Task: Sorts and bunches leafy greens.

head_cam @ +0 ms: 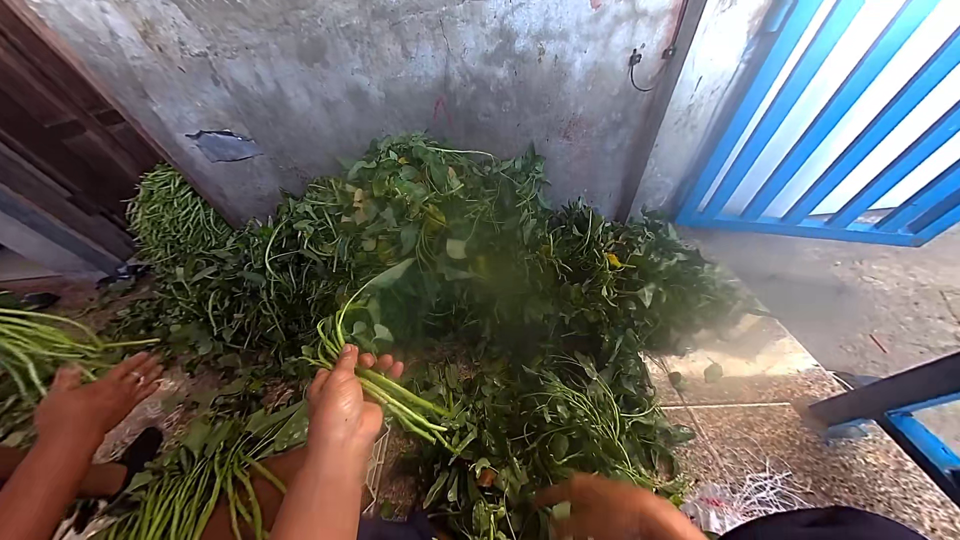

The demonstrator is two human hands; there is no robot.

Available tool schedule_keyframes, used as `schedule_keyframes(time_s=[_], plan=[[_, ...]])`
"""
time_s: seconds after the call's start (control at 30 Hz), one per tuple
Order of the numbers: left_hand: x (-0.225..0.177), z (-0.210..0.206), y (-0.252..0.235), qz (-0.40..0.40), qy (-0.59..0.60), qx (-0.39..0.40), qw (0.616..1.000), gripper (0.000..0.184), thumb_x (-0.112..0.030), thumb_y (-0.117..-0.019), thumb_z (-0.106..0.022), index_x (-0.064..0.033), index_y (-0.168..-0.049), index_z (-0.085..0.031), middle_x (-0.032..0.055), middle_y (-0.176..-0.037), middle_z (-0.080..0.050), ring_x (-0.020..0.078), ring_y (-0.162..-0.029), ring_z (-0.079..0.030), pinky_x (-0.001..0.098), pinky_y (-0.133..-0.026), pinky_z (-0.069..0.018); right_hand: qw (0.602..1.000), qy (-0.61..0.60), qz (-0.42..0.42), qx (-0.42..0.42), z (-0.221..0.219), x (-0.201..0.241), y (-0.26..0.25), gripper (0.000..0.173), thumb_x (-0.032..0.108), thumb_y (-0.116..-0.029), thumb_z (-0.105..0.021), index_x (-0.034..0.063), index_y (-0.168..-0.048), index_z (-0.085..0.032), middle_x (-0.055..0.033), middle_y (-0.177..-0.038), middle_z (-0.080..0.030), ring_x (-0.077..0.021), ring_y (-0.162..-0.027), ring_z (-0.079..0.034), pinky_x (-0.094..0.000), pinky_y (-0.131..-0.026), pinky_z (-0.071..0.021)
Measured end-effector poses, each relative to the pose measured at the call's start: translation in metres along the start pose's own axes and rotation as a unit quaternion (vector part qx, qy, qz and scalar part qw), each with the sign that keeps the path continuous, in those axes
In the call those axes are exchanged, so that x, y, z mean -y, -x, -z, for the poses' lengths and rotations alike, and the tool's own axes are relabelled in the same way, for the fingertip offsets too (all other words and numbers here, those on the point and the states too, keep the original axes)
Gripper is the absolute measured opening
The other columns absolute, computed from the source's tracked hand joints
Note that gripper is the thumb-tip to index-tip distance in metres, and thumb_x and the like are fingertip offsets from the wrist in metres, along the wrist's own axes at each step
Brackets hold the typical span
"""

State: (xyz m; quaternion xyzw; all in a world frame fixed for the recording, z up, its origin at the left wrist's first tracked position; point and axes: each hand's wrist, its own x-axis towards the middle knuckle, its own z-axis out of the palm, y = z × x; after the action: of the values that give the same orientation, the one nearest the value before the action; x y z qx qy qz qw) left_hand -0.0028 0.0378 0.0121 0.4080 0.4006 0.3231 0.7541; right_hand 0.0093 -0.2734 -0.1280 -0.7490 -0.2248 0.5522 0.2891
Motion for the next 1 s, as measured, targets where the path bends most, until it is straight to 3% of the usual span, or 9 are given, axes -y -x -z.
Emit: schedule_keyframes(time_s=[0.1,0.17,0.23,0.33,0.43,0.57,0.67,0.77,1.0], plan=[[-0.002,0.001,-0.002,0.06,0.0,0.023,0.998,0.014,-0.014,-0.107,-0.05,-0.0019,-0.11,-0.055,0.0104,-0.079,-0.059,0.0221,-0.064,-0.066,0.0438,-0.066,-0.0638,0.976,-0.035,-0.086,-0.196,0.064,-0.035,-0.05,0.041,0.037,-0.1072,-0.048,0.0086,-0.134,-0.062,-0.0209,-0.097,-0.073,-0.0342,-0.079,-0.073,-0.0535,-0.075,-0.06],[-0.002,0.0,0.0,0.092,-0.006,0.03,0.995,0.015,-0.012,-0.1062,-0.049,0.0,-0.105,-0.058,0.0116,-0.078,-0.062,0.0234,-0.065,-0.068,0.0432,-0.066,-0.0643,0.918,-0.023,-0.199,-0.343,0.085,-0.069,-0.084,0.042,0.027,-0.1044,-0.05,0.0003,-0.135,-0.059,-0.0264,-0.126,-0.066,-0.0416,-0.115,-0.066,-0.0598,-0.098,-0.0519],[-0.003,-0.002,0.002,0.112,-0.009,0.052,0.992,0.015,-0.012,-0.107,-0.048,-0.0002,-0.109,-0.056,0.013,-0.081,-0.063,0.0261,-0.069,-0.07,0.0458,-0.068,-0.0647,0.889,-0.04,-0.262,-0.375,0.09,-0.1,-0.104,0.052,0.025,-0.1002,-0.055,-0.0014,-0.145,-0.05,-0.0279,-0.142,-0.056,-0.0442,-0.133,-0.055,-0.0631,-0.107,-0.0456],[-0.002,-0.005,0.004,0.122,-0.013,0.082,0.989,0.017,-0.013,-0.108,-0.047,0.0008,-0.115,-0.054,0.0166,-0.085,-0.067,0.0312,-0.075,-0.074,0.0504,-0.068,-0.065,0.899,-0.054,-0.267,-0.341,0.083,-0.124,-0.116,0.043,0.028,-0.1018,-0.056,0.0006,-0.135,-0.06,-0.0256,-0.136,-0.062,-0.0409,-0.13,-0.059,-0.061,-0.106,-0.0469],[0.0,-0.01,0.004,0.121,-0.021,0.095,0.988,0.013,-0.013,-0.1082,-0.046,-0.0029,-0.106,-0.054,0.0083,-0.07,-0.059,0.0213,-0.061,-0.066,0.0436,-0.063,-0.0642,0.881,-0.072,-0.19,-0.428,0.075,-0.112,-0.11,0.033,0.027,-0.1015,-0.057,0.0084,-0.126,-0.07,-0.0199,-0.126,-0.069,-0.0375,-0.122,-0.064,-0.0602,-0.103,-0.0485],[0.009,-0.019,0.009,0.113,-0.029,0.093,0.989,0.017,-0.013,-0.1084,-0.045,-0.0031,-0.102,-0.057,0.0031,-0.064,-0.051,0.0143,-0.051,-0.058,0.0342,-0.057,-0.0612,0.76,-0.1,-0.025,-0.642,0.059,-0.079,-0.093,0.026,0.022,-0.1005,-0.063,0.0066,-0.115,-0.077,-0.0201,-0.114,-0.071,-0.0394,-0.11,-0.066,-0.0617,-0.096,-0.0503],[0.02,-0.024,0.018,0.125,-0.044,0.102,0.986,0.016,-0.012,-0.1082,-0.046,-0.0012,-0.107,-0.058,0.0048,-0.068,-0.053,0.0156,-0.054,-0.059,0.0336,-0.058,-0.0609,0.762,-0.264,0.028,-0.591,0.059,-0.063,-0.085,0.027,0.02,-0.1038,-0.055,-0.0024,-0.112,-0.067,-0.0148,-0.093,-0.069,-0.0253,-0.083,-0.067,-0.0476,-0.079,-0.0555],[0.031,-0.027,0.026,0.139,-0.065,0.121,0.981,0.011,-0.012,-0.1075,-0.05,-0.0015,-0.109,-0.054,0.0076,-0.073,-0.057,0.018,-0.059,-0.061,0.0336,-0.058,-0.0594,0.715,-0.355,0.139,-0.585,0.048,-0.019,-0.067,0.028,0.022,-0.1048,-0.051,-0.0009,-0.108,-0.067,-0.0022,-0.073,-0.057,-0.0111,-0.062,-0.053,-0.0303,-0.06,-0.0468],[0.05,-0.02,0.044,0.169,-0.133,0.257,0.942,0.016,-0.011,-0.1076,-0.051,0.0016,-0.118,-0.053,0.0151,-0.087,-0.069,0.0233,-0.073,-0.071,0.0332,-0.061,-0.06,0.706,-0.23,0.383,-0.549,-0.008,0.066,-0.045,0.019,0.003,-0.0968,-0.062,-0.0031,-0.111,-0.072,-0.0071,-0.099,-0.073,-0.0116,-0.092,-0.07,-0.0307,-0.086,-0.0597]])
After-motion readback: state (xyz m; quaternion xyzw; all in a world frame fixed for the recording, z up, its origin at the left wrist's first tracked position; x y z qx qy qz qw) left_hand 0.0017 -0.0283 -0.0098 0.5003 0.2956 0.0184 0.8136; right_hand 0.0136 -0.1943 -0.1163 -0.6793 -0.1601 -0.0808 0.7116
